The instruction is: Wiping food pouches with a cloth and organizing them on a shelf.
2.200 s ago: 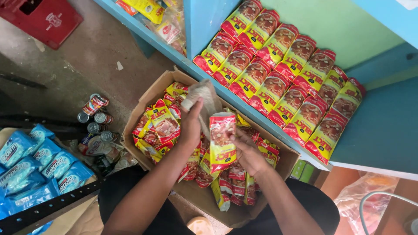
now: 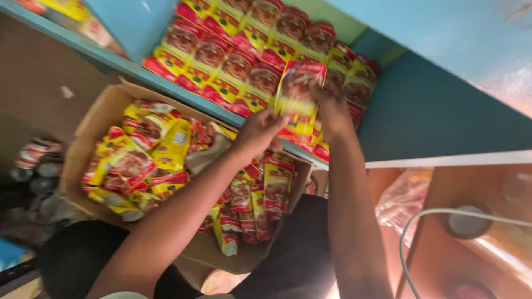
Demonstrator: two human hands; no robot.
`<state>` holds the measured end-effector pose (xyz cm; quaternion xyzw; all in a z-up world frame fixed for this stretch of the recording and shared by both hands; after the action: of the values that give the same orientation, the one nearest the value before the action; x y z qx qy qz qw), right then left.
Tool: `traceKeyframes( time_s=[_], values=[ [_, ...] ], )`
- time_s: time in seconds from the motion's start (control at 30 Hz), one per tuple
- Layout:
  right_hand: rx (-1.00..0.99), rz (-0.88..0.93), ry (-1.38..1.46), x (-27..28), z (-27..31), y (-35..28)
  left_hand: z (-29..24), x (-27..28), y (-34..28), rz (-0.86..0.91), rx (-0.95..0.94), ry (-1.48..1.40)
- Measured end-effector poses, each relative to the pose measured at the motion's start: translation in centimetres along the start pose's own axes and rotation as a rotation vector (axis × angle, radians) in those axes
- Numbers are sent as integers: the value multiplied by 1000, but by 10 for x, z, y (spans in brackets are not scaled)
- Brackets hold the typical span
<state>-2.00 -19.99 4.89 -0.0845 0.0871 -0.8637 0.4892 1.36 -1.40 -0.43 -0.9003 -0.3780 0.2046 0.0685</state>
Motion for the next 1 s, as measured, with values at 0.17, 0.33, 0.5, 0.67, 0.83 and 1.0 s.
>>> traceKeyframes(
  time_s=[0.17,0.33,0.5,0.67,0.83,1.0],
  values=[
    [-235,-129,159,67,-86,91,31,-22,87,-175,118,152],
    [-89,-186,380,101,-112,157,23,-53,145,-229,101,250],
    [118,-544,-610,82,-65,161,34,-72,186,-351,-233,282],
    [822,-536,-996,79,-114,166,36,-78,160,-423,-447,522],
    [717,-405,-1226,66,-111,147,24,-78,131,-544,-550,664],
    [635,-314,-1226,57,-89,140,21,-59,73,-253,-455,322]
  ],
)
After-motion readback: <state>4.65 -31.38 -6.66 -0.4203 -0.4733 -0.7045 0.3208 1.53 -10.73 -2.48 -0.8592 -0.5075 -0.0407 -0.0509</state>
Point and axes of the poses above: each hand's wrist, its own y-axis towards the middle knuckle, its own x-axis out of the back of the hand, z = x × y, the point moved 2 cm from there along y, towards the middle knuckle, and after that the axes turned 4 degrees about x, right-handed, at the moved point
